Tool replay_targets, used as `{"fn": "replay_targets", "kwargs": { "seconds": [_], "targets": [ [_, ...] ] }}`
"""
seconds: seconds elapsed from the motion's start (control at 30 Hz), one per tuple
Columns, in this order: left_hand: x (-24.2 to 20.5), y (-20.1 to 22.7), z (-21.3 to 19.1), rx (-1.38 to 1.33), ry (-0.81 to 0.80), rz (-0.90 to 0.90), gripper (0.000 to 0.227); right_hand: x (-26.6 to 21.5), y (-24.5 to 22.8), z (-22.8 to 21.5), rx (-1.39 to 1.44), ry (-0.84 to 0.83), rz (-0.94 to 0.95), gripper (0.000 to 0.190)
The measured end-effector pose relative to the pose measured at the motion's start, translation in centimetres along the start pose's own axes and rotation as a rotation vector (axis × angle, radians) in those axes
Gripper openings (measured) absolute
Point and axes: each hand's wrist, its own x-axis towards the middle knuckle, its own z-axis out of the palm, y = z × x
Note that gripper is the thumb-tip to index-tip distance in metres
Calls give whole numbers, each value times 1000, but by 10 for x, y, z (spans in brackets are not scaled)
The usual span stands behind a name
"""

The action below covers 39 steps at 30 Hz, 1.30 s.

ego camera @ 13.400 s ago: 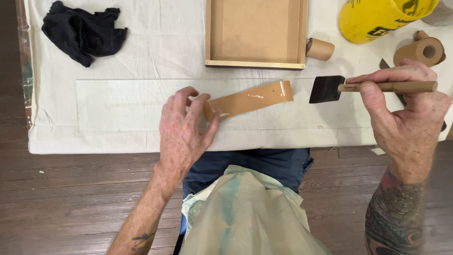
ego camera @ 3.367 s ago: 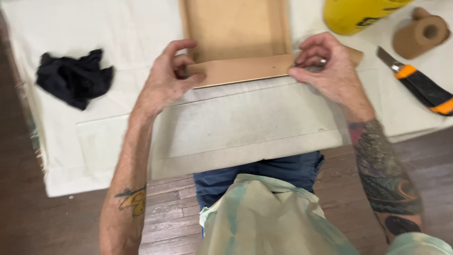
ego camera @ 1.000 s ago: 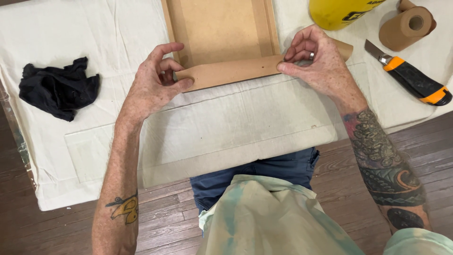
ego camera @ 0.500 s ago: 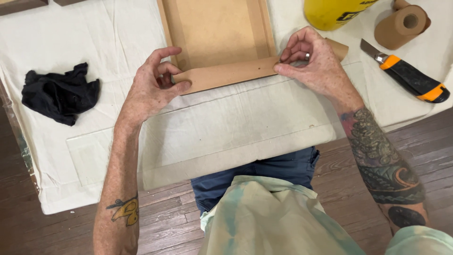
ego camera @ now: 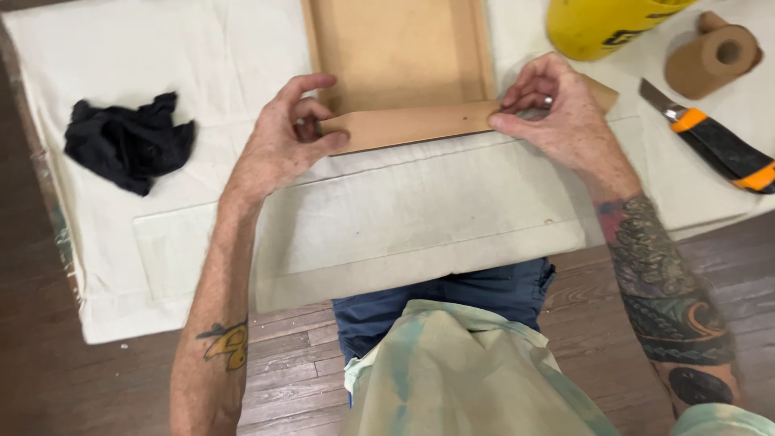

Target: Lining the interior of a wooden box with a material strip using adhesive and a utility knife

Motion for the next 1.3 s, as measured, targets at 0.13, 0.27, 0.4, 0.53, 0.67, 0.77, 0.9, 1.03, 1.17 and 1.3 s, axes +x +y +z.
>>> {"fn": "replay_targets", "kwargs": {
  "seconds": [0.13, 0.27, 0.4, 0.53, 0.67, 0.77, 0.9, 1.03, 1.17, 1.3],
  "targets": [
    [-2, 4, -4, -25, -19, -34, 58, 1, -11, 0, -18, -26, -4, 43],
    [-3, 0, -6, -120, -39, -6, 57, -1, -20, 2, -112, -26, 113, 42],
    [-2, -7, -5, -132, -66, 51, 56, -1, -6, 1, -51, -14, 33, 41],
    [-4, -3, -5, -132, -67, 40, 56, 1, -1, 0, -32, -9, 9, 42],
    [-2, -3, -5, -104, -59, 23, 55, -1, -14, 2, -94, -11, 44, 42],
    [0, -2, -4, -97, -58, 4, 56, 0, -4, 0, -74, -14, 41, 41],
    [-2, 2, -3, -43, -19, -43, 56, -1, -5, -8, 100, -36, 169, 28],
    [0, -3, -2, -77, -37, 0, 56, 0, 6, -6, 178, -52, 11, 29],
    [-1, -2, -3, -51, -28, -19, 55, 0, 1, -4, 22, -49, 7, 39],
    [3, -10, -4, -51, -45, -1, 57, 1, -8, -1, -72, -45, 64, 40]
  ]
}}
